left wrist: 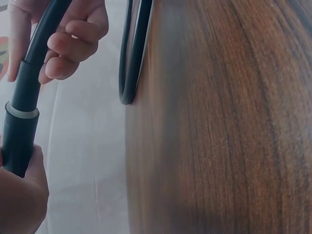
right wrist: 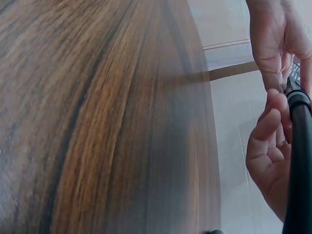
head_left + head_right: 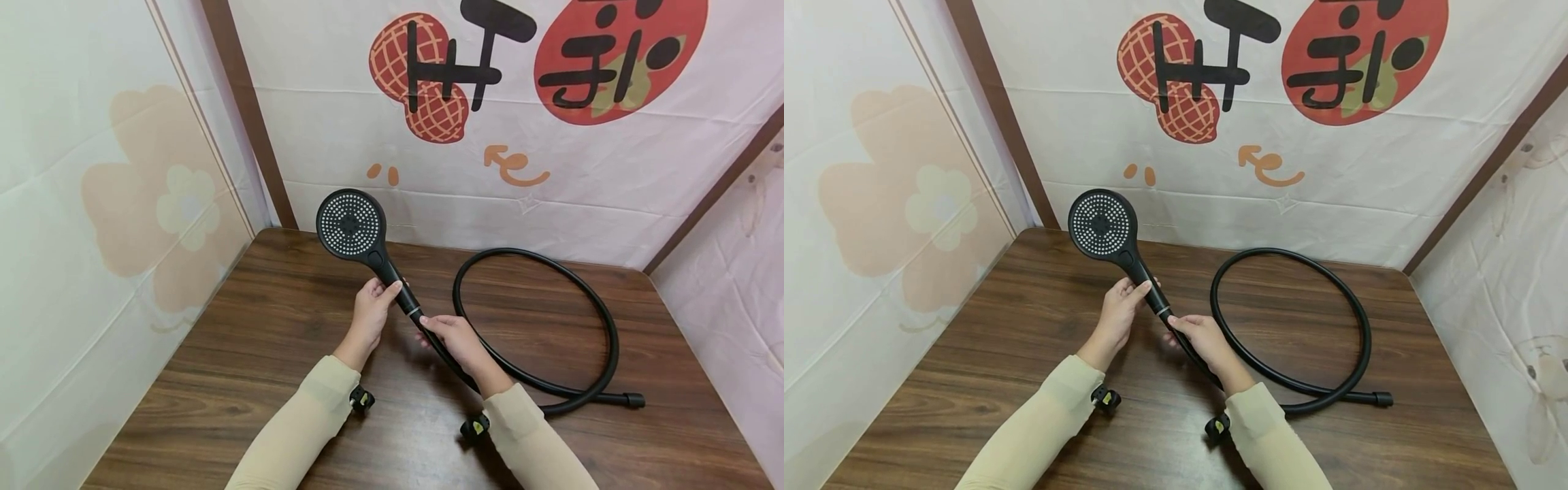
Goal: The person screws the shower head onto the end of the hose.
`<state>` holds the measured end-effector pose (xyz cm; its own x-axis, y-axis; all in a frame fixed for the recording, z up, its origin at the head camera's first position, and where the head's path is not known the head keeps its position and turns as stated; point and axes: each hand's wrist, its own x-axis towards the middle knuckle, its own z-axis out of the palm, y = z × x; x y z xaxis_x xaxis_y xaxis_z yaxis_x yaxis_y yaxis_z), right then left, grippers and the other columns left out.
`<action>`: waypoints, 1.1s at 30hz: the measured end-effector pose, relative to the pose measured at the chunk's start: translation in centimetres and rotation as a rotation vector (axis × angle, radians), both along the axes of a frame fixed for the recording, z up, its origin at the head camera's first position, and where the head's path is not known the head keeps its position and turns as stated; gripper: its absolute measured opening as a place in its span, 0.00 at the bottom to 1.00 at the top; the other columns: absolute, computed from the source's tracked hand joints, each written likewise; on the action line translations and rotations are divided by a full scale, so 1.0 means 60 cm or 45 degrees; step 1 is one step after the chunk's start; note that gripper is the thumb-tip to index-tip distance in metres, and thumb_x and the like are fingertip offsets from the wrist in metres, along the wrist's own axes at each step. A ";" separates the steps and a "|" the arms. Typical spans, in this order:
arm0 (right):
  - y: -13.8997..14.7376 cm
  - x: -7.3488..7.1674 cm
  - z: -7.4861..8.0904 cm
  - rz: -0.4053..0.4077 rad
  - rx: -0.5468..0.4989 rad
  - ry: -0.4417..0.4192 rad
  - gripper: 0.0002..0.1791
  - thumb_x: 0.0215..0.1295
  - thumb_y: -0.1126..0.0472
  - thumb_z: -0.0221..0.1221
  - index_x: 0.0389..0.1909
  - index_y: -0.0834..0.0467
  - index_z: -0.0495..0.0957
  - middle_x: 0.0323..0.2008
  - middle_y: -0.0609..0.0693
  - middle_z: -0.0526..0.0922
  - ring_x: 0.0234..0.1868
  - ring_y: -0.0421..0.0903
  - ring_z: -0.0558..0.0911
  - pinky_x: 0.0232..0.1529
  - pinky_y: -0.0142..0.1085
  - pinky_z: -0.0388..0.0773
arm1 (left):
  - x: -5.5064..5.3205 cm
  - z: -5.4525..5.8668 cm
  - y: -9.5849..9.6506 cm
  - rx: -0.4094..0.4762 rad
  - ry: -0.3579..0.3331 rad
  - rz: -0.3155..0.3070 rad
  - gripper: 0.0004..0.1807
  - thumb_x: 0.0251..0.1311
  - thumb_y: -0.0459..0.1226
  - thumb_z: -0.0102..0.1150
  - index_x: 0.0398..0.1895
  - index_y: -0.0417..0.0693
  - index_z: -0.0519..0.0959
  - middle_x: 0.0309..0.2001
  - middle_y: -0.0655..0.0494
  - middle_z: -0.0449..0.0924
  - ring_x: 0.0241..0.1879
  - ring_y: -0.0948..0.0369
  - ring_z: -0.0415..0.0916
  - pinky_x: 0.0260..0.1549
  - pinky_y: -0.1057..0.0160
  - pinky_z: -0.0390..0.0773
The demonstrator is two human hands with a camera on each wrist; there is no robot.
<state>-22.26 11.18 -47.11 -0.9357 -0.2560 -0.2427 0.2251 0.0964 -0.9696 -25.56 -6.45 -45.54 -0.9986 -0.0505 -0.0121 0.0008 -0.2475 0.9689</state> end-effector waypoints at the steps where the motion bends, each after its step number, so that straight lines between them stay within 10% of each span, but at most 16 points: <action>1: 0.001 0.000 0.000 0.022 -0.009 -0.001 0.27 0.74 0.53 0.55 0.52 0.76 0.76 0.31 0.47 0.87 0.31 0.38 0.84 0.43 0.38 0.83 | 0.000 0.000 0.000 0.001 0.003 0.001 0.16 0.68 0.33 0.58 0.54 0.32 0.75 0.45 0.45 0.87 0.41 0.68 0.84 0.55 0.56 0.79; 7: 0.002 0.001 -0.005 0.049 0.061 0.086 0.27 0.74 0.50 0.54 0.48 0.75 0.79 0.31 0.51 0.87 0.31 0.41 0.83 0.43 0.40 0.82 | 0.001 0.002 0.000 0.006 0.011 0.002 0.16 0.68 0.32 0.58 0.54 0.32 0.75 0.45 0.44 0.87 0.40 0.68 0.84 0.56 0.54 0.78; 16: -0.011 0.009 0.002 -0.184 0.419 0.290 0.17 0.54 0.50 0.73 0.30 0.58 0.79 0.22 0.47 0.77 0.25 0.43 0.72 0.28 0.33 0.69 | 0.002 0.002 0.001 0.000 -0.024 -0.021 0.16 0.69 0.32 0.56 0.56 0.33 0.74 0.50 0.39 0.84 0.42 0.67 0.83 0.62 0.47 0.74; 33: 0.001 0.003 0.000 -0.015 0.193 0.235 0.21 0.70 0.52 0.60 0.37 0.70 0.82 0.34 0.61 0.88 0.32 0.43 0.83 0.39 0.34 0.79 | 0.003 0.006 0.006 -0.009 0.001 -0.001 0.16 0.69 0.33 0.57 0.56 0.32 0.74 0.49 0.39 0.85 0.42 0.68 0.83 0.60 0.53 0.77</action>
<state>-22.11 11.21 -47.11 -0.9706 -0.2182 -0.1018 0.0471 0.2427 -0.9690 -25.36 -6.07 -45.19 -0.9987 -0.0497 -0.0107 0.0016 -0.2409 0.9705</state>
